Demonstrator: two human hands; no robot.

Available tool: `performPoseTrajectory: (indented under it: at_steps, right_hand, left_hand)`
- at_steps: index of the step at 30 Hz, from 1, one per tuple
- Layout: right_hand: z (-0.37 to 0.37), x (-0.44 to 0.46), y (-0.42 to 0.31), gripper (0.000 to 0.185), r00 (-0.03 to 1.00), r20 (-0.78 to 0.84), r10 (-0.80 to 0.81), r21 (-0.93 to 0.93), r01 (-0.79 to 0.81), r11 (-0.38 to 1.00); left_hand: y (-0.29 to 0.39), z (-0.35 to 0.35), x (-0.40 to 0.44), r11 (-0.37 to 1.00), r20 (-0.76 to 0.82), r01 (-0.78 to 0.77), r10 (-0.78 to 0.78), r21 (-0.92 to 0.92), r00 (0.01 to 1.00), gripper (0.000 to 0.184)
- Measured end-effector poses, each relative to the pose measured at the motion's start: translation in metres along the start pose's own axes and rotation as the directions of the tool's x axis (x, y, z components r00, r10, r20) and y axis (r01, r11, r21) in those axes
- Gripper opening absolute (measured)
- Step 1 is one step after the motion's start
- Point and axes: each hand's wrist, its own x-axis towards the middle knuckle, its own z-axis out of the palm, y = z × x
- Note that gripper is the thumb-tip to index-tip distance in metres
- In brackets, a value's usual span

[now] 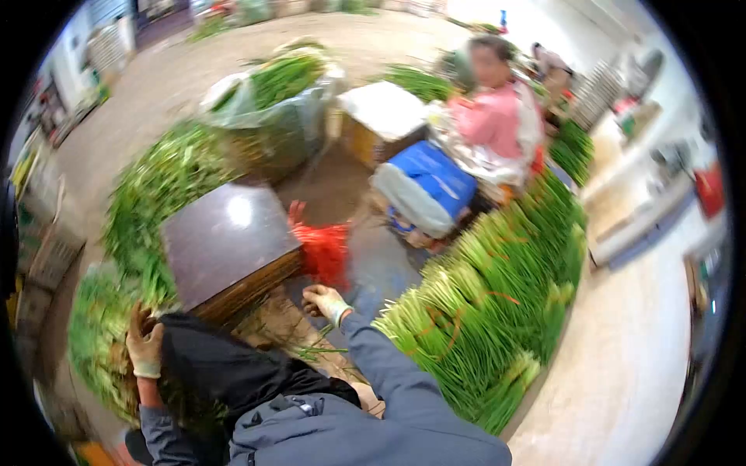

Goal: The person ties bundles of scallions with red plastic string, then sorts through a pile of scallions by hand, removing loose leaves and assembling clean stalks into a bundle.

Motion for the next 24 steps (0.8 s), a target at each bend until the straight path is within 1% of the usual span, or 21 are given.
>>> performPoseTrajectory:
  at_steps: [1,2,3,4,5,6,7,8,9,11,13,14,15,16,17,19,20,21,22,23,24]
  right_hand:
    - [0.037,-0.001,-0.024,0.034,0.997,0.064,-0.049,-0.095,0.055,0.994]
    - [0.057,0.006,-0.035,0.033,0.964,0.191,-0.184,-0.137,0.212,0.968]
    - [0.102,-0.003,-0.068,0.032,0.971,0.226,-0.074,-0.12,0.103,0.987]
    - [0.133,-0.005,-0.085,0.032,0.94,0.323,-0.11,-0.077,0.141,0.987]
    - [0.162,-0.008,-0.102,0.033,0.898,0.415,-0.144,-0.027,0.171,0.985]
    - [0.193,-0.009,-0.118,0.033,0.866,0.484,-0.126,-0.026,0.158,0.987]
    - [0.218,-0.011,-0.125,0.032,0.847,0.519,-0.117,-0.022,0.15,0.988]
    - [0.252,-0.016,-0.128,0.032,0.779,0.621,-0.089,-0.015,0.126,0.992]
    - [0.282,-0.018,-0.133,0.031,0.711,0.699,-0.072,-0.006,0.107,0.994]
    - [0.346,-0.03,-0.132,0.029,0.652,0.756,0.061,-0.293,0.253,0.922]
    - [0.401,-0.031,-0.104,0.027,0.61,0.784,0.117,-0.423,0.386,0.82]
    - [0.426,-0.014,-0.075,0.026,0.561,0.824,0.084,-0.415,0.496,0.763]
    - [0.449,-0.001,-0.054,0.026,0.498,0.866,0.051,-0.388,0.603,0.696]
    - [0.473,-0.005,-0.05,0.026,0.435,0.9,-0.027,-0.331,0.722,0.608]
    - [0.496,-0.008,-0.046,0.025,0.36,0.928,-0.092,-0.267,0.82,0.506]
    - [0.548,0.0,-0.02,0.031,0.349,0.933,-0.089,-0.322,0.918,0.23]
    - [0.567,-0.009,-0.021,0.04,0.426,0.899,-0.098,-0.411,0.901,0.14]
    - [0.585,-0.017,-0.021,0.05,0.5,0.859,-0.11,-0.497,0.866,0.054]
    - [0.595,-0.01,-0.017,0.062,0.519,0.826,-0.221,-0.532,0.847,0.002]
    - [0.604,0.004,-0.013,0.077,0.526,0.778,-0.343,-0.574,0.817,-0.05]
    - [0.609,0.024,-0.011,0.092,0.543,0.721,-0.43,-0.612,0.79,-0.029]
  left_hand:
    - [-0.005,-0.012,-0.011,0.985,-0.03,0.005,0.001,0.174,1.0,0.064]
    - [0.003,-0.021,-0.023,0.975,-0.042,-0.042,0.052,0.22,0.998,0.061]
    - [0.025,-0.033,-0.041,0.986,-0.051,0.111,-0.105,0.128,0.993,0.06]
    - [0.02,-0.043,-0.053,0.985,-0.036,0.1,-0.096,0.139,0.995,0.059]
    - [0.002,-0.054,-0.065,0.925,-0.075,0.04,-0.012,0.378,0.997,0.059]
    - [0.001,-0.06,-0.073,0.965,-0.059,0.141,-0.131,0.223,0.99,0.057]
    - [-0.015,-0.061,-0.084,0.953,-0.067,0.26,-0.252,0.158,0.965,0.056]
    - [-0.024,-0.066,-0.093,0.928,-0.071,0.298,-0.289,0.223,0.955,0.056]
    - [-0.039,-0.07,-0.104,0.936,-0.136,0.307,-0.285,0.175,0.949,0.049]
    - [-0.063,-0.078,-0.12,0.925,-0.358,0.379,-0.358,-0.01,0.863,0.038]
    - [-0.089,-0.101,-0.13,0.946,-0.632,0.321,-0.218,0.051,0.744,0.029]
    - [-0.077,-0.122,-0.132,0.935,-0.692,0.293,-0.345,-0.198,0.634,0.027]
    - [-0.066,-0.146,-0.133,0.92,-0.758,0.362,-0.344,-0.152,0.555,0.026]
    - [-0.091,-0.168,-0.132,0.929,-0.862,0.369,-0.2,-0.016,0.466,0.027]
    - [-0.113,-0.181,-0.136,0.849,-0.904,0.522,-0.28,-0.078,0.321,0.033]
    - [-0.146,-0.219,-0.136,0.777,-0.944,0.628,-0.179,0.038,0.279,0.057]
    - [-0.174,-0.23,-0.129,0.781,-0.945,0.623,-0.179,0.033,0.274,0.057]
    - [-0.21,-0.241,-0.126,0.673,-0.966,0.738,-0.163,0.042,0.203,0.075]
    - [-0.231,-0.249,-0.127,0.551,-0.981,0.834,-0.139,0.039,0.138,0.095]
    - [-0.239,-0.258,-0.126,0.563,-0.979,0.826,-0.145,0.04,0.146,0.095]
    - [-0.246,-0.268,-0.125,0.513,-0.893,0.838,-0.444,-0.186,0.073,0.108]
